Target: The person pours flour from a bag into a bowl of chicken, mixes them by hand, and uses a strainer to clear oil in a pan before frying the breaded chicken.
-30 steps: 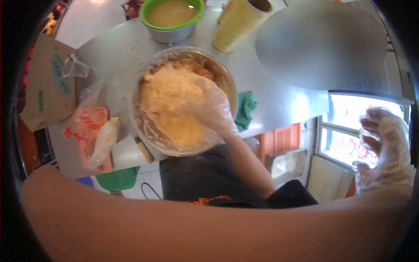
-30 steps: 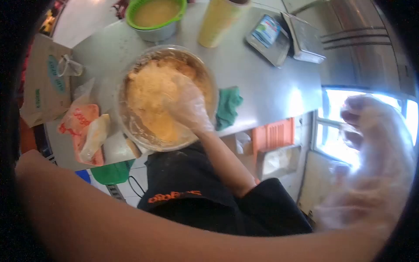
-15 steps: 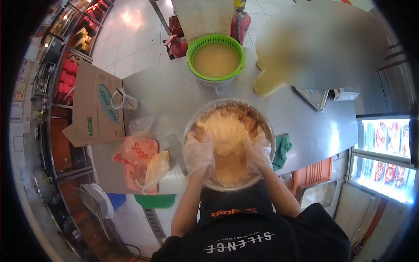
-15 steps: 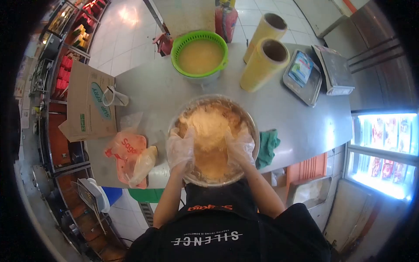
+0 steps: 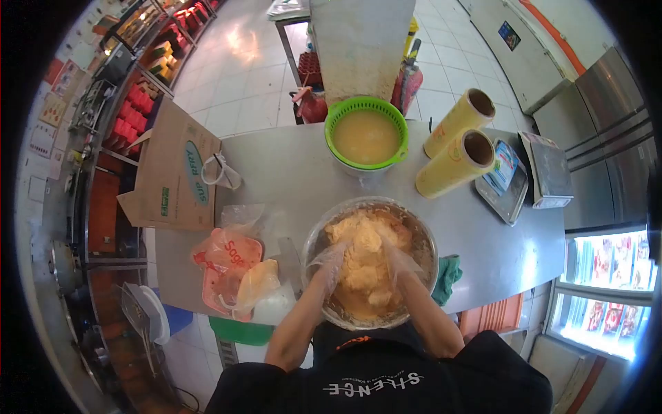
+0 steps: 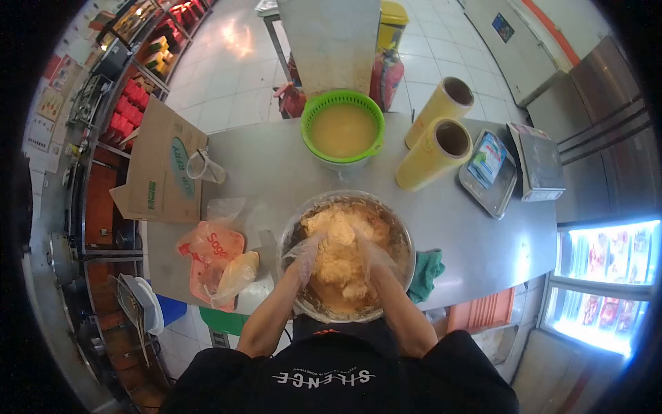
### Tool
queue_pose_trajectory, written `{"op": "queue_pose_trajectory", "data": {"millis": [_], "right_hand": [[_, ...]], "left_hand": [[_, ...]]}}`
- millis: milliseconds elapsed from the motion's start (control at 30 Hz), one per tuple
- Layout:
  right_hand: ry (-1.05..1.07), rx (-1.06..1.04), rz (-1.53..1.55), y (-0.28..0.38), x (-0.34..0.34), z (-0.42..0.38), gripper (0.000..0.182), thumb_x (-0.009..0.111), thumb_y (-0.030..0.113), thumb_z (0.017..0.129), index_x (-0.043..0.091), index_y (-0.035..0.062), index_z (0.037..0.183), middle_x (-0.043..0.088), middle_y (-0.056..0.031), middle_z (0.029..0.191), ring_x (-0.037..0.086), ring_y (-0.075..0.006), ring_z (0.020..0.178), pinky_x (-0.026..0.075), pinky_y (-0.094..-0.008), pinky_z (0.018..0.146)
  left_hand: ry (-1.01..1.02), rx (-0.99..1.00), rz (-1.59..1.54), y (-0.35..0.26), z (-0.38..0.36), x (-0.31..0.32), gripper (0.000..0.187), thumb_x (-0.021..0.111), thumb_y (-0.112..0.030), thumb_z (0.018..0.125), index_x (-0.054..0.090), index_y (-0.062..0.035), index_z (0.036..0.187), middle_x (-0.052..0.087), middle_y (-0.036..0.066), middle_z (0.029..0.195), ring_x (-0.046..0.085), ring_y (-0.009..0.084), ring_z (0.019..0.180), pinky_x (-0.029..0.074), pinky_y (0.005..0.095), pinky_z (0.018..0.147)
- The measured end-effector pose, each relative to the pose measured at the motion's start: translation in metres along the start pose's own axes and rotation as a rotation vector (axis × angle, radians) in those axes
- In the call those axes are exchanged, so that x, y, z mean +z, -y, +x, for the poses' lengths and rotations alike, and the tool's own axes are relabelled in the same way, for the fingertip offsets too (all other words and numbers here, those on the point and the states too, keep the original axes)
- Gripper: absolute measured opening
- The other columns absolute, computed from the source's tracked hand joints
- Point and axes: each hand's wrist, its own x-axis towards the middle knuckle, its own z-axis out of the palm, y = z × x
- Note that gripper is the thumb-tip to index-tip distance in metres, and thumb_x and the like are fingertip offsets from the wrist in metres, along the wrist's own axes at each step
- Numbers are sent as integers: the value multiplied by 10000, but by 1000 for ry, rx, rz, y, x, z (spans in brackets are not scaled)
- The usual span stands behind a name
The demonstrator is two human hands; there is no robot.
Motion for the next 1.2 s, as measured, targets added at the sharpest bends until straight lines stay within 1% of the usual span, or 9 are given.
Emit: {"op": "queue_pose_trajectory", "data": {"millis": [100, 167, 367, 533, 733, 867, 1000, 1100, 1200], "right_hand": [[-66, 215, 426, 12, -3, -18, 670, 571, 544, 958, 576, 89, 1449, 618, -287, 1369, 634, -436, 1213, 483, -474, 1037], [0, -182, -241, -8, -24, -16, 644, 617, 525, 941, 605, 66, 1392, 652, -287, 1299, 648, -429, 1187, 497, -475, 1013], [-381, -503, -431, 12, -35, -39, 529, 628, 456, 951, 660, 39, 1275, 705, -248, 1159, 670, -412, 1118, 530, -471, 943], [-221, -542, -622, 10, -18, 29, 655, 628, 564, 924, 632, 62, 1345, 665, -238, 1263, 656, -397, 1137, 513, -481, 982], [141, -212, -259, 41, -15, 50, 846, 660, 679, 860, 544, 130, 1494, 523, -232, 1508, 588, -376, 1298, 442, -445, 1102], [273, -457, -409, 35, -36, 79, 873, 736, 616, 818, 525, 132, 1513, 563, -224, 1480, 581, -374, 1314, 421, -423, 1133], [271, -369, -509, 53, -37, 7, 866, 803, 507, 791, 520, 122, 1514, 609, -216, 1432, 590, -378, 1300, 441, -421, 1123], [181, -615, -647, 24, -47, -9, 777, 731, 508, 873, 537, 69, 1484, 607, -251, 1413, 567, -396, 1322, 466, -416, 1102], [-163, -685, -283, -25, -45, -18, 693, 730, 349, 891, 519, 98, 1501, 621, -284, 1363, 604, -420, 1267, 493, -428, 1077]], "left_hand": [[89, 61, -122, 9, -2, -7, 623, 634, -440, 990, 555, -1, 1424, 645, 176, 1336, 658, 279, 1139, 549, 422, 941], [156, 112, -181, 15, -8, -11, 555, 675, -401, 975, 624, -3, 1358, 682, 137, 1286, 666, 250, 1131, 557, 379, 925], [-299, 31, 628, -56, -97, 10, 662, 599, -524, 978, 641, 38, 1324, 709, 223, 1210, 698, 336, 1108, 543, 447, 947], [-697, 216, 725, -4, 9, 16, 693, 559, -577, 981, 652, 27, 1307, 710, 222, 1194, 704, 304, 1085, 541, 463, 945], [-187, 224, 40, 23, 82, 8, 714, 544, -602, 985, 645, 12, 1333, 709, 208, 1222, 697, 302, 1101, 517, 458, 986], [123, 162, -218, 16, 80, -9, 728, 534, -619, 987, 640, 2, 1351, 707, 199, 1241, 693, 301, 1112, 500, 455, 1013], [170, 175, 140, -13, 5, -31, 742, 524, -636, 989, 636, -8, 1369, 706, 190, 1259, 688, 300, 1123, 484, 452, 1040], [102, 254, 771, -44, -54, -33, 753, 517, -649, 991, 632, -16, 1383, 705, 183, 1273, 685, 300, 1131, 472, 449, 1061], [-121, 94, 1054, -45, -85, -22, 776, 519, -662, 988, 602, -23, 1421, 692, 176, 1305, 678, 305, 1149, 455, 444, 1089]]}}
